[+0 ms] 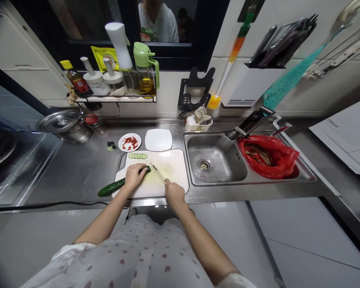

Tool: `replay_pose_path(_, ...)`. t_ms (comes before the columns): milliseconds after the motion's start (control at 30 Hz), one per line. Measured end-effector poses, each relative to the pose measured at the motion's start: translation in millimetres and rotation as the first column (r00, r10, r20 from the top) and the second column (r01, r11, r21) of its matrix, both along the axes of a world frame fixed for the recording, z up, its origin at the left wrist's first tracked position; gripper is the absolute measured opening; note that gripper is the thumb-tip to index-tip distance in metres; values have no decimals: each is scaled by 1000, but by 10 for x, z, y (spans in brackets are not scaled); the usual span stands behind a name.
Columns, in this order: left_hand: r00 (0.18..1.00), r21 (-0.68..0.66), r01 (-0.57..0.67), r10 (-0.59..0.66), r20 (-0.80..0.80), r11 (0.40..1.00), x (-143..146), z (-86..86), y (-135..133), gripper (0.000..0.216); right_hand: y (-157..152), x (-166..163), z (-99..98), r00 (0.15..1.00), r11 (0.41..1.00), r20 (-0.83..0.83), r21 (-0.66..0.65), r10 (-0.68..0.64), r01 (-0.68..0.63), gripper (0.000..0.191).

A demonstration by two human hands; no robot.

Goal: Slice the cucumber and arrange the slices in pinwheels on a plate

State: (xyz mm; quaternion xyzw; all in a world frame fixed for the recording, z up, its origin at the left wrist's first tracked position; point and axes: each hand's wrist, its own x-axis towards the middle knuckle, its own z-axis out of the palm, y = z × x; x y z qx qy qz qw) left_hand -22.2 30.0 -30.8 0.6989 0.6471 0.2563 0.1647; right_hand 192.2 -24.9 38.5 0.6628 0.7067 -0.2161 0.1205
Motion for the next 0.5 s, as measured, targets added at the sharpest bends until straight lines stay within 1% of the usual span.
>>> replay_pose_path(100, 992, 15, -81, 80, 96, 997, -14, -7, 2, 28, 15, 3, 9, 1000, 998, 4, 56, -25, 25, 38)
replay_pose_path(200, 976, 26, -117, 110, 188, 993, -12, 24, 18, 30, 22, 8, 6, 999, 994, 22, 103, -36, 34, 42)
replay_pose_path(267, 972, 32, -104, 94, 214, 994, 4, 70, 34, 30, 22, 15, -1, 999, 991, 34, 131, -28, 23, 45)
replay_pose_path(333, 976, 38, -65, 55, 211, 997, 29, 123, 51, 30, 22, 26, -10, 999, 987, 39, 161, -10, 4, 48)
replay_pose_path(400, 982, 41, -22, 14, 187, 999, 58, 167, 70, 31, 23, 40, -19, 999, 983, 37, 182, 11, -18, 49)
replay_pose_path(500, 993, 34, 36, -40, 111, 999, 100, 198, 105, 32, 26, 71, -37, 999, 979, 34, 196, 39, -45, 51)
